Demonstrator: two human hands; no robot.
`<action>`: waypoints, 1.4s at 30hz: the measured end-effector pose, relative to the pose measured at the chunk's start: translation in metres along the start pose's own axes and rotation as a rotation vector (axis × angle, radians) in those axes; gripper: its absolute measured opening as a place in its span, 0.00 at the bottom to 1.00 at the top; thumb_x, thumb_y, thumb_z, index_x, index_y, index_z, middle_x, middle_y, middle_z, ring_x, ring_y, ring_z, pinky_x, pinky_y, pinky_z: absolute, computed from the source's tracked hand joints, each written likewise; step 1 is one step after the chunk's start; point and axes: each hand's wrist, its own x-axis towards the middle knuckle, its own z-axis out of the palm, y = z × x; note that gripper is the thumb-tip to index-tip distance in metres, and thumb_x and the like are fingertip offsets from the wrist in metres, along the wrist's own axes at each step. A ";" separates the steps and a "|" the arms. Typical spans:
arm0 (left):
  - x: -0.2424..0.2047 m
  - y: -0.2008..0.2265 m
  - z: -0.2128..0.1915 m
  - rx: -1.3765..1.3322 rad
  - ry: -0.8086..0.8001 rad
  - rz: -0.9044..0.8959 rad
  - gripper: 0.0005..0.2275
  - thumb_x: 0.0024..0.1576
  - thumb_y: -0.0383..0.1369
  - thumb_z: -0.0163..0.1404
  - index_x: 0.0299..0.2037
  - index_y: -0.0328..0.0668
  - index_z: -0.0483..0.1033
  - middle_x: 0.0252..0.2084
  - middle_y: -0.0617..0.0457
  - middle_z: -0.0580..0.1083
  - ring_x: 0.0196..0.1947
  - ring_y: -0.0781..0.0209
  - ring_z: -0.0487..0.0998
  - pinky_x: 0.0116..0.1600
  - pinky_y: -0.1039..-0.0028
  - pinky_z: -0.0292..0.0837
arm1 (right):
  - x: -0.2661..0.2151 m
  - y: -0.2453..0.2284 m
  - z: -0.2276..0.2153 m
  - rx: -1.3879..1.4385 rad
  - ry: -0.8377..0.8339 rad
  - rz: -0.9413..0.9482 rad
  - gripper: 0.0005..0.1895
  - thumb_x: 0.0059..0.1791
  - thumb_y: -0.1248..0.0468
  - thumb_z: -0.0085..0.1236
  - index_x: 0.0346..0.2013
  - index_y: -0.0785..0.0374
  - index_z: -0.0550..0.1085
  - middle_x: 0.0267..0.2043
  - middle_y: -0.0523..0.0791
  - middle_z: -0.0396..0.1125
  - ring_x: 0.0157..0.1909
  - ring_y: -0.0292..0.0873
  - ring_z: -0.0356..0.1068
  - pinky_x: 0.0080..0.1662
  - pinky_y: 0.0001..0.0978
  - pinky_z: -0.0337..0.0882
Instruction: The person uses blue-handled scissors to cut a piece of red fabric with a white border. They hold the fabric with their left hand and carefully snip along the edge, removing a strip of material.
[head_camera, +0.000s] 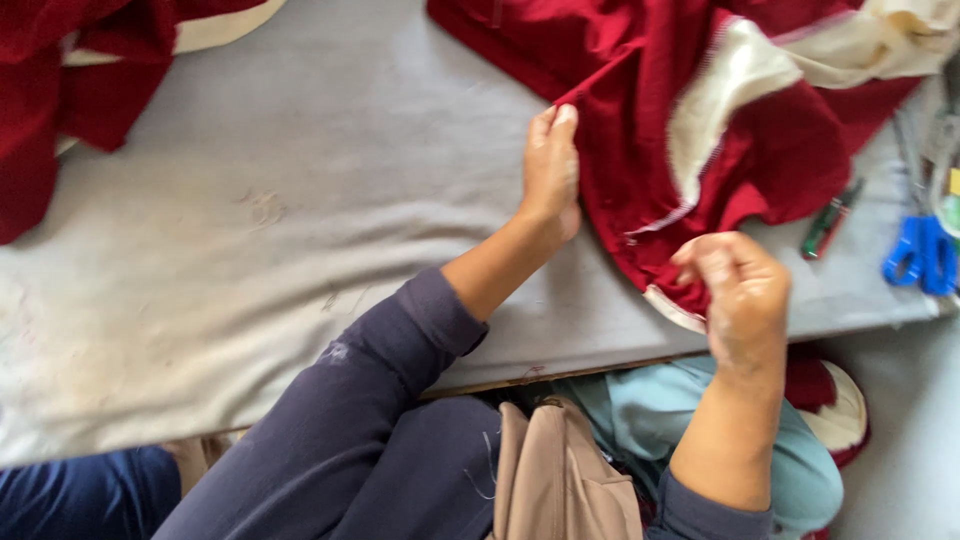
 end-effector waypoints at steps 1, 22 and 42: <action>-0.011 0.004 0.003 0.003 -0.025 -0.017 0.13 0.55 0.37 0.43 0.47 0.42 0.66 0.38 0.55 0.69 0.36 0.68 0.68 0.44 0.76 0.67 | 0.007 0.013 -0.019 -0.012 0.028 0.000 0.10 0.52 0.65 0.43 0.30 0.66 0.69 0.31 0.46 0.66 0.30 0.36 0.60 0.37 0.24 0.62; -0.053 0.052 0.086 -0.049 -0.815 -0.358 0.22 0.53 0.43 0.46 0.51 0.32 0.69 0.50 0.39 0.71 0.51 0.44 0.72 0.59 0.50 0.66 | 0.041 0.087 -0.204 -1.146 0.293 0.478 0.23 0.43 0.59 0.44 0.51 0.62 0.71 0.48 0.59 0.64 0.49 0.63 0.63 0.45 0.56 0.63; -0.098 0.005 0.010 0.584 -0.612 0.135 0.13 0.54 0.36 0.49 0.44 0.38 0.77 0.33 0.61 0.74 0.35 0.74 0.71 0.40 0.82 0.70 | -0.150 0.056 -0.118 0.373 0.254 0.197 0.13 0.41 0.61 0.51 0.36 0.65 0.67 0.21 0.49 0.61 0.17 0.44 0.59 0.13 0.26 0.50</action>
